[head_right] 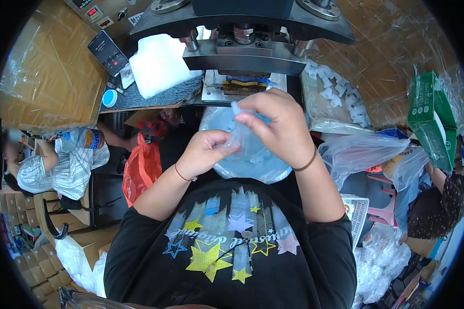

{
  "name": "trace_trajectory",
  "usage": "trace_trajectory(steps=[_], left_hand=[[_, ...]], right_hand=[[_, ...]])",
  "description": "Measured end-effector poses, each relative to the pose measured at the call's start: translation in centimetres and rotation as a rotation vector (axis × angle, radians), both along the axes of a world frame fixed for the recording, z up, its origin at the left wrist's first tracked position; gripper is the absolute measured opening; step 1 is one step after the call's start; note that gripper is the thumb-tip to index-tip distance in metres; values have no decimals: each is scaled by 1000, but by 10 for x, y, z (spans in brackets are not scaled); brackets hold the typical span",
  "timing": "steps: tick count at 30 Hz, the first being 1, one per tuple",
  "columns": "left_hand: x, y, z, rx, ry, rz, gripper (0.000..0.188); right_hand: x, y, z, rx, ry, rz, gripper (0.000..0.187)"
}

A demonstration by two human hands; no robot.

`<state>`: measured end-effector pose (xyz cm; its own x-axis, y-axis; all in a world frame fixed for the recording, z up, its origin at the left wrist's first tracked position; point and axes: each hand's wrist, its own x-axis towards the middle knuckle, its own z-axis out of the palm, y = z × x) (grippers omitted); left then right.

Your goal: The person fits plastic spouts into plastic pouches by hand and seals them using a sealing machine, occasionally tapping a smartphone screen.

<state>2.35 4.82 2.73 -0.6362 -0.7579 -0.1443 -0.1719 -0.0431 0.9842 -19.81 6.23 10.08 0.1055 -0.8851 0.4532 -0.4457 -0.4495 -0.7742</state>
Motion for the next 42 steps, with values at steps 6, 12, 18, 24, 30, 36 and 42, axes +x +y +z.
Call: trace_trajectory(steps=[6,12,18,24,30,36,42], left_hand=[[-11,11,0,555,225,-254,37],[-19,8,-11,695,327,-234,34],[-21,-52,-15,636,396,-54,35],[-19,-63,-16,245,206,482,44],[73,-132,-30,-1221,-915,600,67],[77,-64,-34,-971,-685,456,33],[56,-38,-19,-124,235,419,8]], right_hand=[[-28,6,6,111,384,209,12],[-71,-4,-1,43,560,-224,27],[-146,-23,-59,244,861,-468,24],[-133,-22,-69,165,780,-620,22],[-130,-17,-61,-81,728,-636,24],[-126,-2,-51,-159,451,-752,24],[-122,-3,-55,-103,645,-687,28]])
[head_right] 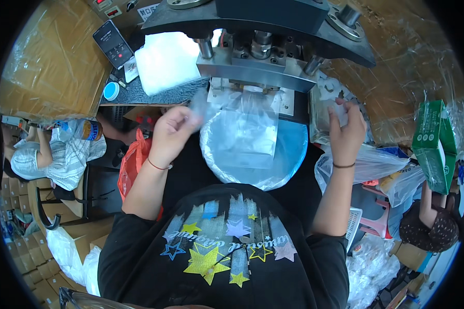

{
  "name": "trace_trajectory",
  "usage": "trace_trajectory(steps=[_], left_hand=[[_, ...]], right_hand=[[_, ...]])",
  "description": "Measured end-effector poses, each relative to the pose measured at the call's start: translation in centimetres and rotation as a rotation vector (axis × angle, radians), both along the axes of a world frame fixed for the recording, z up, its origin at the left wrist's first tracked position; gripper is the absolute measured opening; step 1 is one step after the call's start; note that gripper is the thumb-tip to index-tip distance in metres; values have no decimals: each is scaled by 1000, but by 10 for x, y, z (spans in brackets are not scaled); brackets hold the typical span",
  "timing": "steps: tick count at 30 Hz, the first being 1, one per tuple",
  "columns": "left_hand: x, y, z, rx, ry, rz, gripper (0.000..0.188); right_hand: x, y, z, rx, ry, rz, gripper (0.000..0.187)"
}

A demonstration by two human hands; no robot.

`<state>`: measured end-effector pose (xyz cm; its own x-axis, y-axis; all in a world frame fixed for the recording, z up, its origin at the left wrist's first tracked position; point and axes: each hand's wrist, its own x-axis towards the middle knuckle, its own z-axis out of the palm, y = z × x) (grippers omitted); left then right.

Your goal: The person fits plastic spouts into plastic pouches by hand and seals them using a sealing machine, occasionally tapping a smartphone screen.

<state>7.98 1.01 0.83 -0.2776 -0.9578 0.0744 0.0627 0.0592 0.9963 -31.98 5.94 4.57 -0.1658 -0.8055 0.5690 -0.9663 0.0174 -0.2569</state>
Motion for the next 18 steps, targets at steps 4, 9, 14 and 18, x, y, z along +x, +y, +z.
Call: trace_trajectory(steps=[4,9,14,18], left_hand=[[-30,24,14,-20,-173,-160,7],[-49,41,22,-19,-202,-333,15],[-56,52,21,451,241,-569,26],[-66,58,23,624,259,-705,24]], right_hand=[[64,14,23,108,-746,530,22],[109,17,44,191,-1045,773,11],[90,10,40,370,-939,767,16],[76,15,47,528,-884,765,21]])
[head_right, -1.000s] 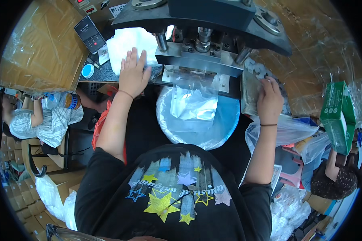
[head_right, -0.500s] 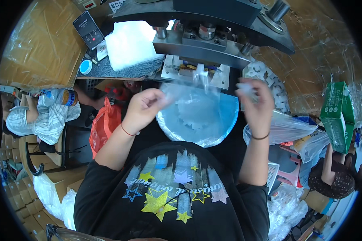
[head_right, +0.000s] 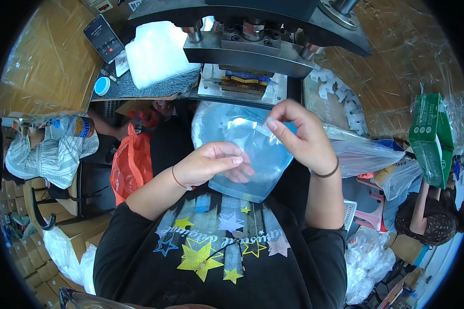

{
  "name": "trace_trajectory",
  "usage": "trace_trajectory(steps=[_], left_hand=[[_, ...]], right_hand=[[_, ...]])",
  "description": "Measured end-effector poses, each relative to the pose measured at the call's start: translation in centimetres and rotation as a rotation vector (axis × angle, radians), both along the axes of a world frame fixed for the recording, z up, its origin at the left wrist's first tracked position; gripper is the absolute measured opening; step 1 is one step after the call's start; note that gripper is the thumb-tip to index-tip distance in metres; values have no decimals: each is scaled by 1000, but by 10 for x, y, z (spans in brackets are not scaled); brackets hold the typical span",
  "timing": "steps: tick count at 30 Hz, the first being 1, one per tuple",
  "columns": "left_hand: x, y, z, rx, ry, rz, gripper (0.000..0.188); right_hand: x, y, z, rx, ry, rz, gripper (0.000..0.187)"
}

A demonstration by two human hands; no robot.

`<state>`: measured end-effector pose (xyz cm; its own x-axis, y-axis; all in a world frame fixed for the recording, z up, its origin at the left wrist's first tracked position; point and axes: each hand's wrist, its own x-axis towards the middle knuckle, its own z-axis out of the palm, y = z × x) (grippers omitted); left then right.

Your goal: The person fits plastic spouts into plastic pouches by hand and seals them using a sealing machine, occasionally tapping a smartphone screen.

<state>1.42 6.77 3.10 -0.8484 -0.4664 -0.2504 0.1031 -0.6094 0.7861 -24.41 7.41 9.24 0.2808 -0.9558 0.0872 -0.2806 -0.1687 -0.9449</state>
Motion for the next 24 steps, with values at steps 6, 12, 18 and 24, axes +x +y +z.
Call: trace_trajectory(steps=[6,12,18,24], left_hand=[[-4,-21,-15,58,-55,105,28],[-9,-74,-14,-62,-49,307,23],[3,-88,-10,-365,-247,890,36],[79,-142,-31,-1859,-1471,635,53]], right_hand=[[-59,-28,-12,-307,855,-601,32],[-88,-40,-55,-248,978,-575,21],[-91,-40,-68,-284,917,-621,18],[-90,-35,-62,-507,817,-683,19]])
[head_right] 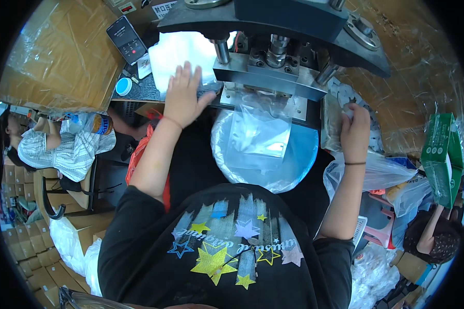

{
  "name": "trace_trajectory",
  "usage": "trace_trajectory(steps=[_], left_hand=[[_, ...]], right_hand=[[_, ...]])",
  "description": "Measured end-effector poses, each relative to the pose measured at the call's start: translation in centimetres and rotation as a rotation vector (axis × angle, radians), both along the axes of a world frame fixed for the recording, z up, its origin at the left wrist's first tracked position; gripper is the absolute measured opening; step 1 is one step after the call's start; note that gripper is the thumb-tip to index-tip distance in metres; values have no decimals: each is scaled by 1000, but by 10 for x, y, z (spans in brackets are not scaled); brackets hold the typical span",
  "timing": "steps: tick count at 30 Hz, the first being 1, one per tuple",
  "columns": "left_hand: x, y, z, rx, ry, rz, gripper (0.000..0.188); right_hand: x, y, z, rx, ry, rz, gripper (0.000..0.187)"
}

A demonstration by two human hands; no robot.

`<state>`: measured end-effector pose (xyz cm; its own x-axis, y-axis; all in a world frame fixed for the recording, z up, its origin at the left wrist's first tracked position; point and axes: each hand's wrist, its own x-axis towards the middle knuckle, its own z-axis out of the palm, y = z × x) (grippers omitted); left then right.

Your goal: The person fits plastic spouts into plastic pouches by hand and seals them using a sealing machine, occasionally tapping a smartphone screen.

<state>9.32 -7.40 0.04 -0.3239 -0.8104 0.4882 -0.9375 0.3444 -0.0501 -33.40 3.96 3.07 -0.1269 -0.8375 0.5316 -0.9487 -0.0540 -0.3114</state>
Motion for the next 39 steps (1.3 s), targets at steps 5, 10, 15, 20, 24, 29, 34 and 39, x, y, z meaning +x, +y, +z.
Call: trace_trajectory(steps=[5,10,15,20,24,29,34,39], left_hand=[[11,58,2,203,355,-228,34],[-1,86,15,825,1275,-369,13],[-44,107,29,999,993,-471,14],[-67,127,27,1357,1204,-570,22],[-76,138,20,1687,1383,-689,26],[-96,149,12,1905,1483,-713,29],[-98,144,7,1948,1375,-631,31],[-96,138,9,1993,1443,-523,27]], right_hand=[[-6,25,2,45,-547,31,13],[70,36,35,170,-619,198,9],[117,36,60,237,-747,544,14],[131,19,77,19,-528,662,14],[106,29,79,228,-509,646,17],[89,34,75,472,-564,564,19],[86,36,74,522,-357,506,15],[68,21,61,359,-362,257,17]])
